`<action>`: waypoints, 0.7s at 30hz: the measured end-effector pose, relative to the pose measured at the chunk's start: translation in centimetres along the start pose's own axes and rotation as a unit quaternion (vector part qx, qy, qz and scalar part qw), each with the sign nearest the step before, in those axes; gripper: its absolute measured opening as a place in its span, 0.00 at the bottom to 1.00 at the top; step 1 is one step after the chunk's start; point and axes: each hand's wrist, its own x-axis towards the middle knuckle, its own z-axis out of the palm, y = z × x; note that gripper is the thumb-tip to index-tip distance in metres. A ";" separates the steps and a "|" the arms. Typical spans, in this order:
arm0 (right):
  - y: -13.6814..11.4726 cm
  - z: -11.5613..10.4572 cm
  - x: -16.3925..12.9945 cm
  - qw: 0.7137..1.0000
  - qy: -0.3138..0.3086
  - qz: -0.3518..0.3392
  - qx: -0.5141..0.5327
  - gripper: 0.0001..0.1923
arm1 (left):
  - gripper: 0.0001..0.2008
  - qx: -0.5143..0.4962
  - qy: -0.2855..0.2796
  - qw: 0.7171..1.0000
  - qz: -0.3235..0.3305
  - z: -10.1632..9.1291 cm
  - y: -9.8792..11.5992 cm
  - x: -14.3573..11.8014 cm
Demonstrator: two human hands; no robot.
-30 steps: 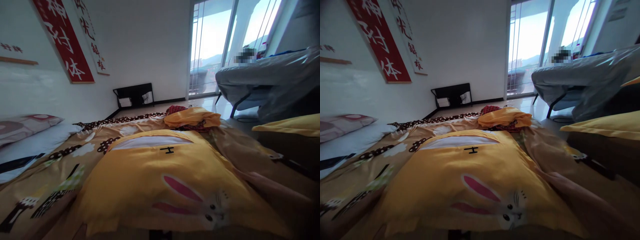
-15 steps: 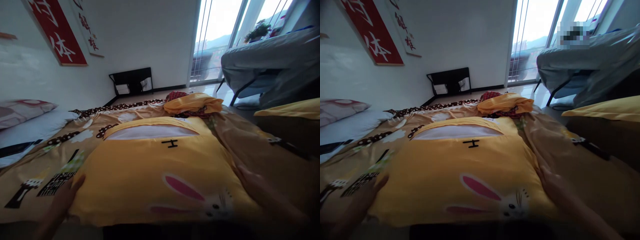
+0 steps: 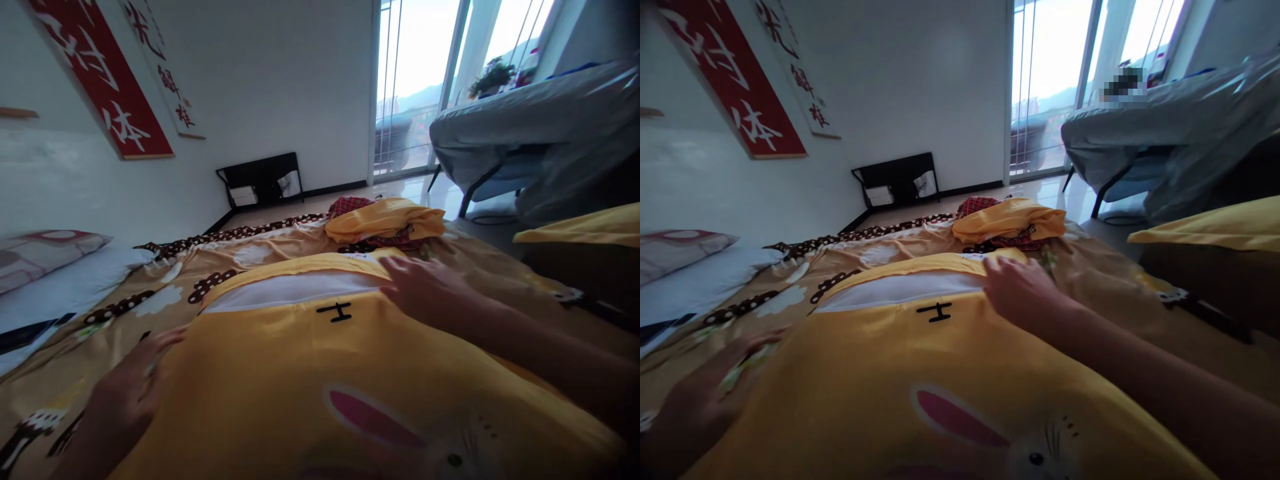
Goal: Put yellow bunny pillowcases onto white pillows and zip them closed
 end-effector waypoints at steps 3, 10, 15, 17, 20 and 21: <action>-5.4 -0.5 4.6 1.000 -0.012 -0.017 0.004 0.34 | 0.20 -0.095 -0.047 0.965 0.239 -1.0 9.6 6.4; -7.7 7.9 5.3 0.996 0.017 -0.053 0.070 0.28 | 0.21 -0.097 -0.146 0.941 0.288 11.0 15.4 8.3; -3.5 5.8 5.3 0.996 0.060 0.057 0.045 0.20 | 0.22 -0.062 -0.166 0.947 0.267 10.8 14.1 6.5; -1.5 4.5 5.4 0.993 0.058 0.103 0.032 0.17 | 0.19 -0.017 -0.207 0.939 0.275 8.8 15.4 7.7; 0.3 3.0 5.1 0.988 0.081 0.130 0.008 0.15 | 0.16 0.062 -0.232 0.930 0.277 7.0 19.5 10.2; 0.6 2.5 4.9 0.986 0.099 0.135 0.001 0.15 | 0.15 0.066 -0.215 0.929 0.293 7.0 21.1 11.0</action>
